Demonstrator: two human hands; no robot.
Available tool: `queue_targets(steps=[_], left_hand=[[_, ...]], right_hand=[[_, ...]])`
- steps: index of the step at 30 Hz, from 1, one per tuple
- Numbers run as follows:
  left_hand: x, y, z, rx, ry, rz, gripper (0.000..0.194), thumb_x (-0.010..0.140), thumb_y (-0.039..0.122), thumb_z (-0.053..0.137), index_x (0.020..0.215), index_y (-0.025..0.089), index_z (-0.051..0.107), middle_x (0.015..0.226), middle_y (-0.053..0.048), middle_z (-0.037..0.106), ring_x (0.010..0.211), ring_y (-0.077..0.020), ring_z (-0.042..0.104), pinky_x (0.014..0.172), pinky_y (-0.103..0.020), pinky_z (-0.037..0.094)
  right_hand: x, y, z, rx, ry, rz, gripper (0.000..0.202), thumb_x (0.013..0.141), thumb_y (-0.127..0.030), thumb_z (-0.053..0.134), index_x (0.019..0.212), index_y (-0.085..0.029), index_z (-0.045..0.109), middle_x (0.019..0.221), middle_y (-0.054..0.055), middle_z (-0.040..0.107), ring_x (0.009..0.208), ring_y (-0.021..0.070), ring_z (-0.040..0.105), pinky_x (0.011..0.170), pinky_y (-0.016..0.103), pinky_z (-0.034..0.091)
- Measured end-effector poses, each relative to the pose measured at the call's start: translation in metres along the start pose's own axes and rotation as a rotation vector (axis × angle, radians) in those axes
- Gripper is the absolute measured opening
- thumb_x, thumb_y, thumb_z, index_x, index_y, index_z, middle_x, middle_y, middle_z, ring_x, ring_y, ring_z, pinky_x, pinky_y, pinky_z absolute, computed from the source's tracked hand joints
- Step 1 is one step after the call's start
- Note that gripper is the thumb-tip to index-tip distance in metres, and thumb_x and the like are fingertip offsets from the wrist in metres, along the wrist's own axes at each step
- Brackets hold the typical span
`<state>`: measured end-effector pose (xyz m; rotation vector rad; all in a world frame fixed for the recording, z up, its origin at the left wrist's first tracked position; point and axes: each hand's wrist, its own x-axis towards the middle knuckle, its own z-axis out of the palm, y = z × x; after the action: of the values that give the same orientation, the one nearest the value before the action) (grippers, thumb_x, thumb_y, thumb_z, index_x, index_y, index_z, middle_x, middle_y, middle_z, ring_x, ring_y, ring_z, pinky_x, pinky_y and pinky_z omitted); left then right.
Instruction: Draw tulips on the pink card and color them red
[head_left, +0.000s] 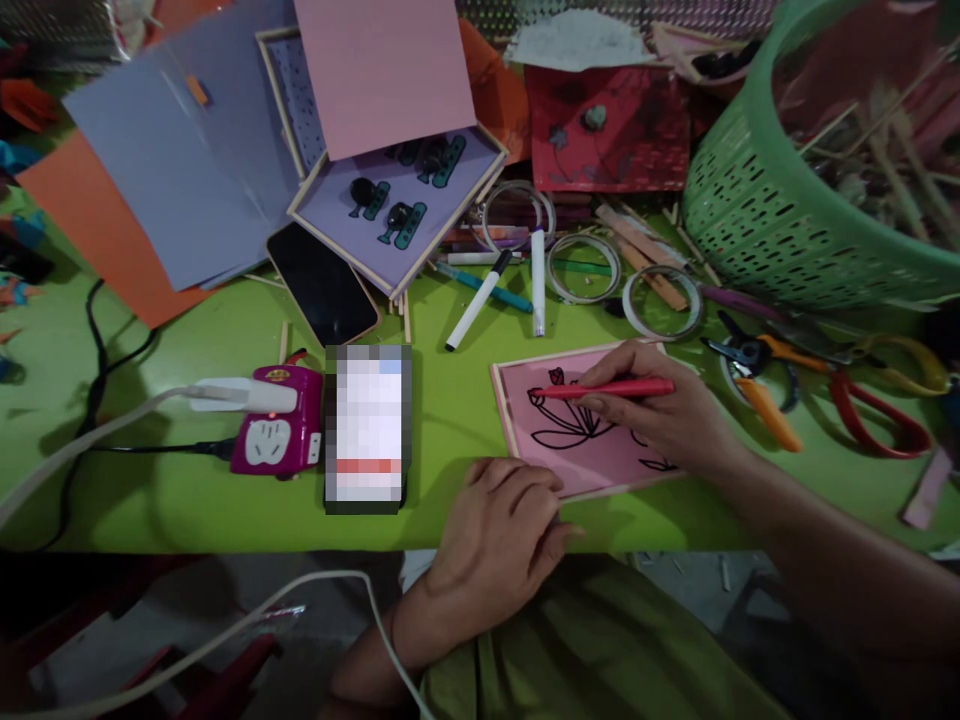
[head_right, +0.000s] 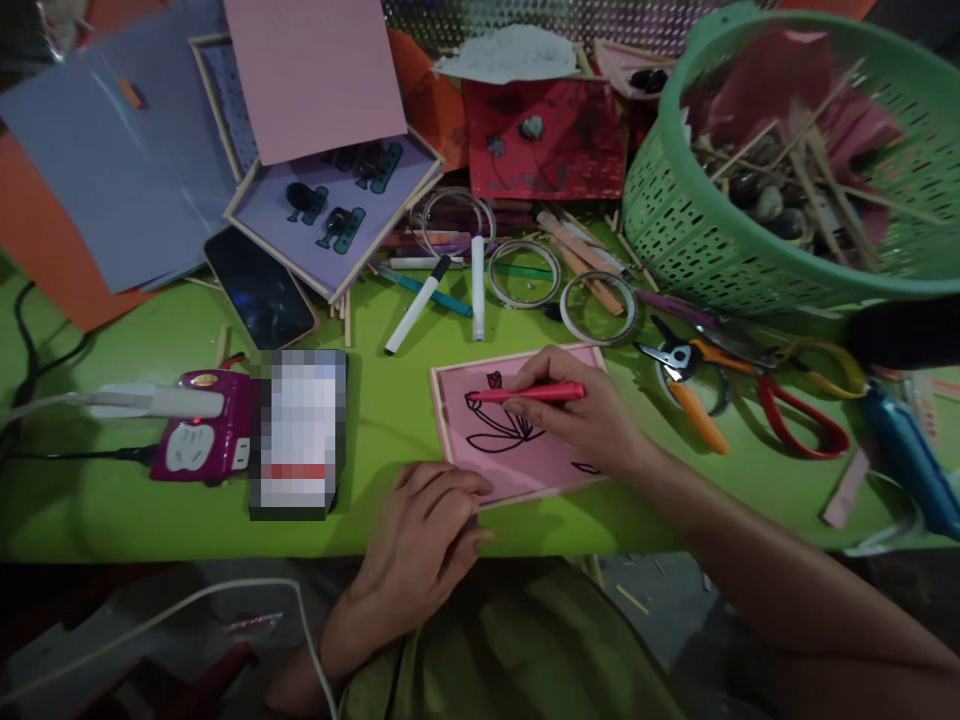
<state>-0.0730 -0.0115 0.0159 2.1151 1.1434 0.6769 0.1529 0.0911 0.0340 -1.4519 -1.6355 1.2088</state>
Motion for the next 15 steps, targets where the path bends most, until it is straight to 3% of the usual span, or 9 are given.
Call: queue_targets(steps=[9, 15], left_hand=[[0.0006, 0.0019, -0.001, -0.008, -0.013, -0.022, 0.014, 0.108, 0.031, 0.056, 0.103, 0.022, 0.066, 0.115, -0.004, 0.08, 0.106, -0.0234, 0.068, 0.095, -0.043, 0.053], [0.0003, -0.0002, -0.0005, -0.024, 0.0, -0.008, 0.022, 0.111, 0.036, 0.051, 0.104, 0.022, 0.067, 0.114, -0.005, 0.08, 0.105, -0.0244, 0.069, 0.093, -0.044, 0.054]], right_hand=[[0.0006, -0.0027, 0.0002, -0.007, -0.003, 0.003, 0.031, 0.081, -0.056, 0.087, 0.081, -0.03, 0.07, 0.076, 0.003, 0.071, 0.068, 0.0229, 0.066, 0.061, 0.039, 0.058], [0.0006, -0.0003, 0.0003, 0.001, 0.016, -0.033, 0.032, 0.082, -0.056, 0.086, 0.083, -0.029, 0.07, 0.078, 0.003, 0.072, 0.069, 0.0223, 0.067, 0.063, 0.039, 0.056]])
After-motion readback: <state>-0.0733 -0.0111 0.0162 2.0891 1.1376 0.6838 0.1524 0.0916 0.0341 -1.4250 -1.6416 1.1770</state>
